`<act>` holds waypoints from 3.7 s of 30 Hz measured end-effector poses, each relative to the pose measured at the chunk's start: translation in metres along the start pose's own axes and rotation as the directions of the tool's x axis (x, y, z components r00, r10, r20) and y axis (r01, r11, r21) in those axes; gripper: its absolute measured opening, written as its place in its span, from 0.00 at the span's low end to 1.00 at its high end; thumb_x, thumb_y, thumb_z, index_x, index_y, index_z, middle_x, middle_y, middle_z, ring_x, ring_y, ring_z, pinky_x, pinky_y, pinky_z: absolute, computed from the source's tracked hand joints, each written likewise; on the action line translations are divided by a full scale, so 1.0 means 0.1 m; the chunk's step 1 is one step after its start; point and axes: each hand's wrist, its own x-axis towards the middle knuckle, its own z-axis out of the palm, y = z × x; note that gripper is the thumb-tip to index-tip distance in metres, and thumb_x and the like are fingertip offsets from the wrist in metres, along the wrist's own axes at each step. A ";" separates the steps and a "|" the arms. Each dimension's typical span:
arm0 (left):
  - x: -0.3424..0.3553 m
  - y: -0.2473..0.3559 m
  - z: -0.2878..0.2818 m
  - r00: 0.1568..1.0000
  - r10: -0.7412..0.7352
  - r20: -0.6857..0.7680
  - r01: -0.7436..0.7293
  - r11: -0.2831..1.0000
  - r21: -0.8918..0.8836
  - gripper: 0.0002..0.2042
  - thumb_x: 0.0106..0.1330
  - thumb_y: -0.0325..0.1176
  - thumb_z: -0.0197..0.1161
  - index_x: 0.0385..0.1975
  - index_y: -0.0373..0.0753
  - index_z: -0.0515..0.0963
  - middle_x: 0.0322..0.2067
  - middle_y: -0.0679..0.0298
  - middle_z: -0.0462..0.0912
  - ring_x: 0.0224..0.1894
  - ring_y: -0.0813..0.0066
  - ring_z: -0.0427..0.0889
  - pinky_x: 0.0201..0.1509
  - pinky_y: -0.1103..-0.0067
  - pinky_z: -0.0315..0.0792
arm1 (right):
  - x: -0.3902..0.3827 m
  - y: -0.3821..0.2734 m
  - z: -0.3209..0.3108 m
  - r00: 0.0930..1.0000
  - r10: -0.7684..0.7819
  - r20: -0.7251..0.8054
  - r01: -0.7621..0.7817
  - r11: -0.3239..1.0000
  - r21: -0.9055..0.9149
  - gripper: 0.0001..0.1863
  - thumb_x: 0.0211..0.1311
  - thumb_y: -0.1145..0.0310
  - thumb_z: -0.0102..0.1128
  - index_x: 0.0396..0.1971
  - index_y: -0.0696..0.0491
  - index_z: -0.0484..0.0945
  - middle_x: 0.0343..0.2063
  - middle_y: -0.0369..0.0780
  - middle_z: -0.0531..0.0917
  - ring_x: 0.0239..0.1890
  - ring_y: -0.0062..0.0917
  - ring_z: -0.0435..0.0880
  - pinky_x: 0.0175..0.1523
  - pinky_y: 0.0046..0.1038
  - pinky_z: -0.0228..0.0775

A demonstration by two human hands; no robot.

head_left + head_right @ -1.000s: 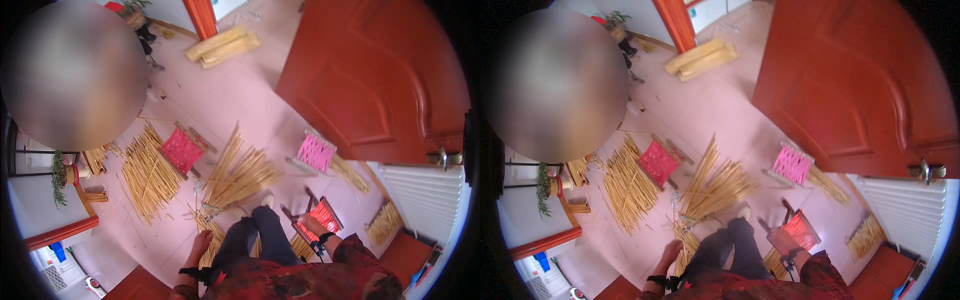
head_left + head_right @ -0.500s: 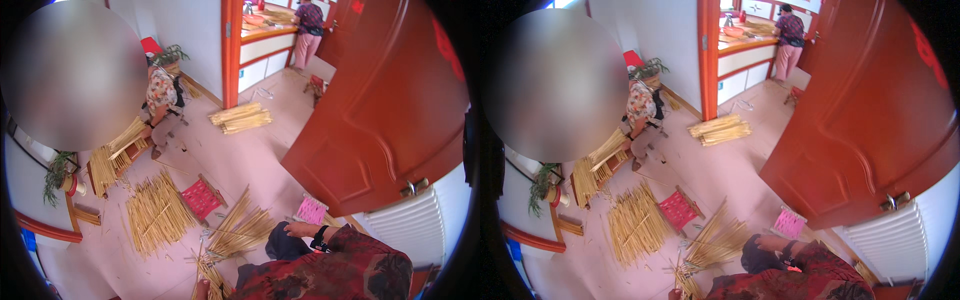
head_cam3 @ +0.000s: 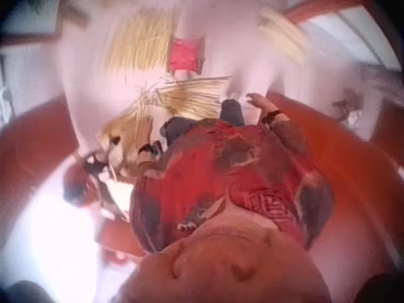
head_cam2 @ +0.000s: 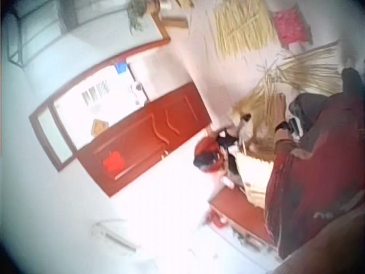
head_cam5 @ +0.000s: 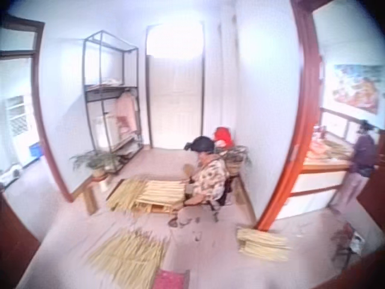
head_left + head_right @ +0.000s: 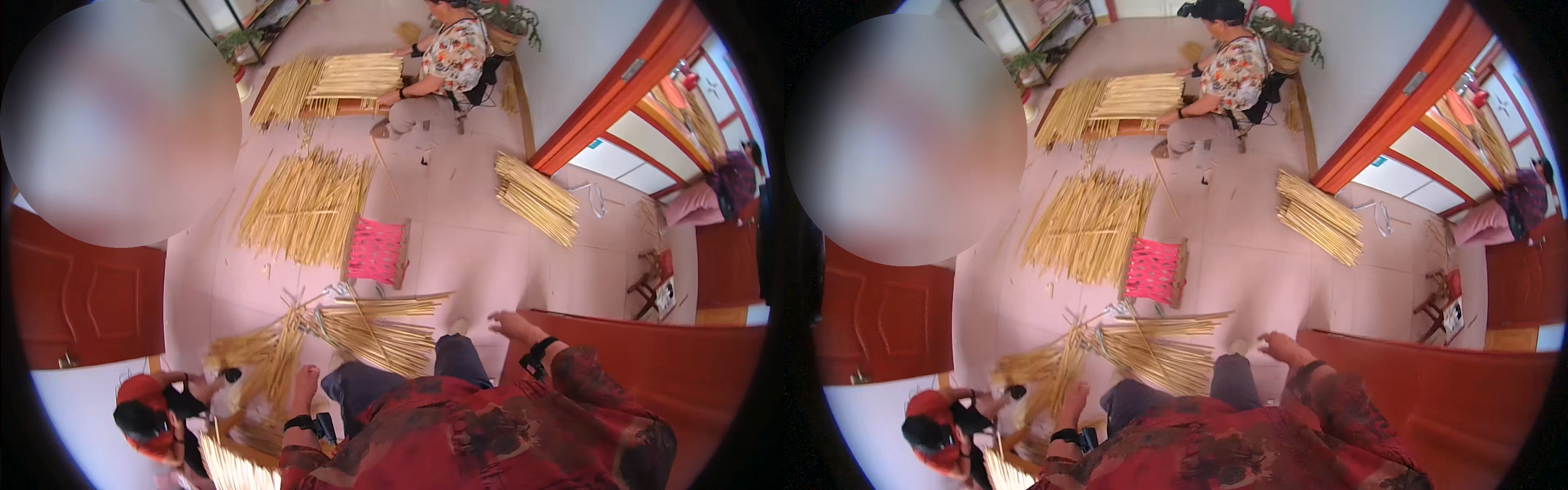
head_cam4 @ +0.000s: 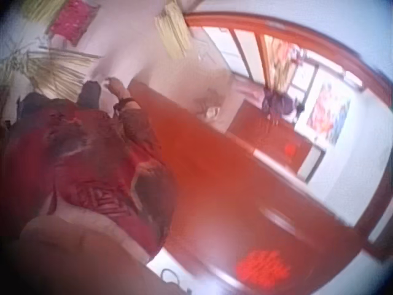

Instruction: The person aligns bamboo sticks on a table and ties them together with wire to assemble a large mat while working with another person.

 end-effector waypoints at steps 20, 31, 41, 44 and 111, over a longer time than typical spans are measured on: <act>0.09 1.73 1.39 0.992 -0.112 -0.061 0.097 0.972 -0.213 0.16 0.55 0.40 0.46 0.26 0.32 0.75 0.28 0.48 0.76 0.36 0.51 0.75 0.41 0.63 0.68 | 1.45 0.77 -2.44 0.829 -0.451 0.329 0.539 0.802 -0.257 0.18 0.46 0.61 0.62 0.37 0.54 0.75 0.30 0.43 0.79 0.34 0.32 0.78 0.41 0.29 0.70; 0.59 2.73 1.20 0.904 -0.311 -0.294 0.107 0.829 -0.549 0.14 0.54 0.39 0.53 0.30 0.34 0.75 0.30 0.49 0.77 0.35 0.53 0.76 0.39 0.67 0.68 | 2.35 0.22 -3.32 0.732 -0.297 0.613 0.536 0.807 -0.248 0.18 0.46 0.63 0.63 0.36 0.56 0.75 0.28 0.44 0.80 0.32 0.27 0.79 0.37 0.28 0.70; -0.32 3.75 2.94 0.710 -0.600 -0.368 0.330 0.746 -0.579 0.13 0.55 0.38 0.48 0.25 0.34 0.76 0.29 0.50 0.77 0.35 0.52 0.75 0.39 0.64 0.69 | 2.96 -0.68 -3.96 0.543 -0.010 0.839 0.714 0.531 -0.456 0.22 0.49 0.53 0.54 0.38 0.55 0.75 0.27 0.41 0.79 0.29 0.27 0.78 0.37 0.23 0.69; -0.34 3.95 3.60 0.857 -0.428 -0.286 0.314 0.875 -0.367 0.12 0.57 0.36 0.47 0.26 0.38 0.77 0.29 0.53 0.77 0.36 0.57 0.76 0.37 0.66 0.70 | 3.11 -0.93 -3.99 0.538 -0.008 0.843 0.751 0.460 -0.474 0.23 0.48 0.53 0.55 0.39 0.54 0.75 0.28 0.42 0.79 0.31 0.29 0.78 0.38 0.25 0.69; -0.07 4.17 2.84 0.657 -0.743 0.131 0.266 0.065 -0.962 0.16 0.57 0.41 0.53 0.38 0.34 0.74 0.38 0.52 0.77 0.44 0.58 0.74 0.47 0.73 0.67 | 3.74 -2.53 -3.55 0.271 -0.133 0.953 0.951 0.192 -0.244 0.18 0.45 0.61 0.60 0.35 0.56 0.75 0.31 0.44 0.79 0.35 0.34 0.78 0.40 0.31 0.68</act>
